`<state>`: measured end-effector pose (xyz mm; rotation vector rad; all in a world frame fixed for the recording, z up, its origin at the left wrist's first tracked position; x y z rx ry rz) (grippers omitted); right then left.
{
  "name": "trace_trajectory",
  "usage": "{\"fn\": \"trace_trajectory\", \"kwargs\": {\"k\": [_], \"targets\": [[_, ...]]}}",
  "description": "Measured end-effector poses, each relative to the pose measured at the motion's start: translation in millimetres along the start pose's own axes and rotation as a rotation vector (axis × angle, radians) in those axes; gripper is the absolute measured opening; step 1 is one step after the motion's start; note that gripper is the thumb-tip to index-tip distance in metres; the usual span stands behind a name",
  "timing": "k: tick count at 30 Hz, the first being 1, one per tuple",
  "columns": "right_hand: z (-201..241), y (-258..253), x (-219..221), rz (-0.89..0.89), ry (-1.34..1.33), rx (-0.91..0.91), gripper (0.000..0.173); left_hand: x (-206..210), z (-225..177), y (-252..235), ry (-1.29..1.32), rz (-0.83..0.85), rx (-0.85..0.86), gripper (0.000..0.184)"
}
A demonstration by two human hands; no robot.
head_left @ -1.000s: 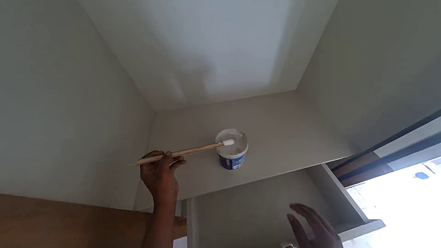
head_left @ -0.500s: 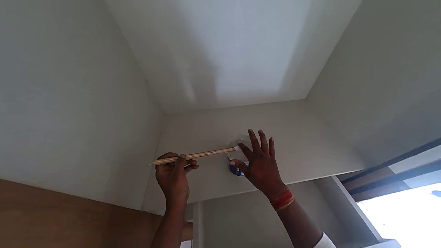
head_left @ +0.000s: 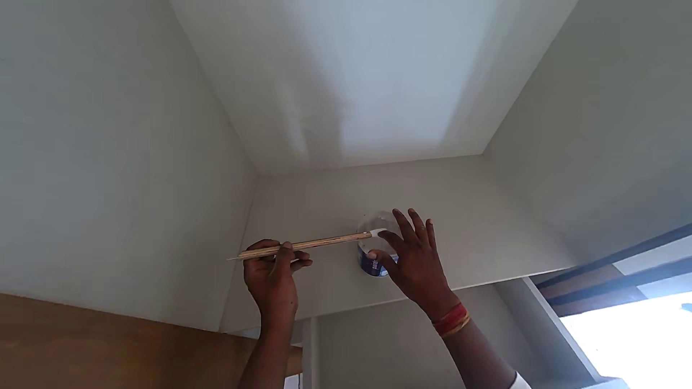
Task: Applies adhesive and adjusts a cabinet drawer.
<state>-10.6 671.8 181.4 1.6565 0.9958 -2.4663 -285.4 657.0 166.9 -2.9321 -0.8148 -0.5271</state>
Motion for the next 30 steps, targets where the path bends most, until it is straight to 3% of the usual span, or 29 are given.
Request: {"fn": "trace_trajectory", "kwargs": {"k": [8, 12, 16, 19, 22, 24, 26, 30], "targets": [[-3, 1, -4, -0.052, -0.087, -0.001, 0.060, 8, -8, 0, -0.019, 0.021, 0.034, 0.021], [-14, 4, -22, -0.186, -0.550, 0.200, 0.043, 29, -17, 3, -0.102, 0.160, 0.125, 0.027], [-35, 8, -20, -0.184, -1.021, 0.547, 0.056, 69, -22, 10, -0.406, 0.399, 0.243, 0.023], [-45, 7, -17, -0.194, -1.045, 0.609, 0.059, 93, -17, 14, -0.590, 0.512, 0.257, 0.017], [-50, 6, -16, -0.119, -0.902, 0.527, 0.058, 98, -11, 13, -0.651, 0.540, 0.245, 0.018], [-49, 4, -19, -0.092, -0.800, 0.462, 0.052, 94, -8, 11, -0.646, 0.535, 0.210, 0.026], [-47, 2, -24, -0.100, -0.776, 0.425, 0.048, 86, -7, 9, -0.593, 0.536, 0.183, 0.045], [-43, 8, -32, -0.209, -0.955, 0.442, 0.050, 52, 7, 4, -0.468, 0.511, 0.109, 0.067]]}}
Point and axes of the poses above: each hand's wrist, its own y-axis away from the middle knuckle, its own x-axis out of the palm, z = x × y, the point moved 8 cm from there along -y, towards the middle knuckle, and after that the axes turned 12 degrees about -x, right-handed, at the moved point
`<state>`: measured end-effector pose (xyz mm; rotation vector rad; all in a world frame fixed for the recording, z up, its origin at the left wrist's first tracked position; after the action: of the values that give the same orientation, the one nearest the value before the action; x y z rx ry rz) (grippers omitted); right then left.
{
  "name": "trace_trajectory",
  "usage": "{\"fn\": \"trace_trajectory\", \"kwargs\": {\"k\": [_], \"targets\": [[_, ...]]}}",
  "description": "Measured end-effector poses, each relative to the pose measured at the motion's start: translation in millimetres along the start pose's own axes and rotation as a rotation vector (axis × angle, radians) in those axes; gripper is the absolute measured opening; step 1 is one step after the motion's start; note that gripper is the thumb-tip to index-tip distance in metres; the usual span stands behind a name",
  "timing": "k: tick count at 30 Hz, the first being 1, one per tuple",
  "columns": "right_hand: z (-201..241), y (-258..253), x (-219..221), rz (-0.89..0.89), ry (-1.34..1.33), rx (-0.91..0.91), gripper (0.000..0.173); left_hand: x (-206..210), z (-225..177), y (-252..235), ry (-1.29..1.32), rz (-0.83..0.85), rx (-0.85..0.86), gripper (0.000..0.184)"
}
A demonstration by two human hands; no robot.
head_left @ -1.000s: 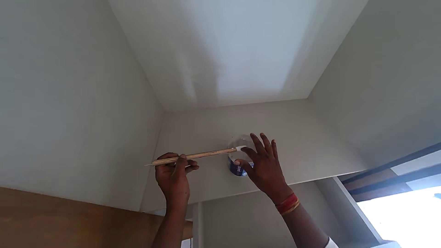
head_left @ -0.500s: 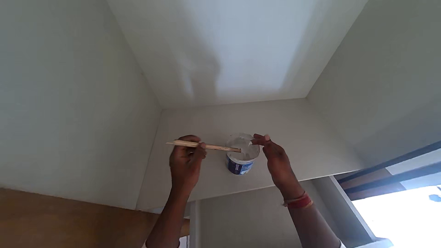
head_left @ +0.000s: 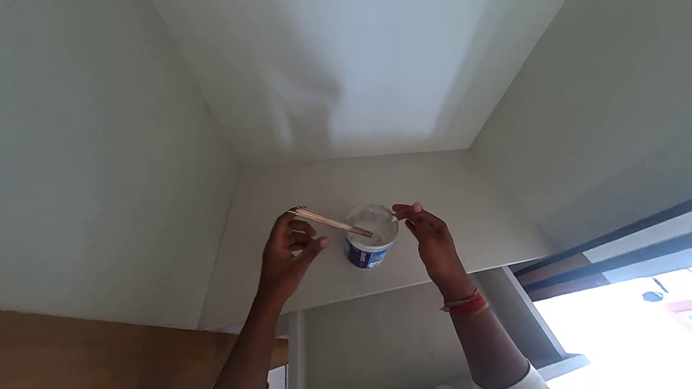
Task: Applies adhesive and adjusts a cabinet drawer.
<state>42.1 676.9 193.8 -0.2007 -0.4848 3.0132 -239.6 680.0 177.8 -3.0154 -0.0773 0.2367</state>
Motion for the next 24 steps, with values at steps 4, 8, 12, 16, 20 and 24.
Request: {"fn": "trace_trajectory", "kwargs": {"k": [4, 8, 12, 16, 20, 24], "targets": [[-9, 12, -2, -0.143, -0.488, 0.208, 0.060, -31, 59, 9, -0.056, -0.119, -0.179, 0.059], [2, 21, -10, -0.170, -0.826, 0.190, 0.070, -50, 109, 18, -0.216, -0.265, -0.333, 0.047], [37, 26, -16, -0.141, -1.199, -0.044, 0.064, -55, 124, 24, -0.370, -0.332, -0.243, 0.040], [105, 38, -31, 0.021, -1.458, -0.321, 0.055, -54, 133, 26, -0.440, -0.314, -0.167, 0.041], [146, 66, -58, 0.137, -1.294, -0.441, 0.052, -42, 123, 21, -0.530, -0.302, -0.138, 0.041], [109, 134, -106, -0.013, -0.673, -0.446, 0.043, -37, 113, 30, -0.671, -0.291, -0.183, 0.039]]}}
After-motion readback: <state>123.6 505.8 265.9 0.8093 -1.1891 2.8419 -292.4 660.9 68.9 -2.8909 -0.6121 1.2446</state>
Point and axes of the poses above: each hand's wrist, its own y-axis away from the middle knuckle, its own x-axis out of the palm, z = x × y, the point moved 8 cm from there along -y, towards the middle knuckle, and after that the axes turned 12 degrees about -x, right-handed, at the moved point
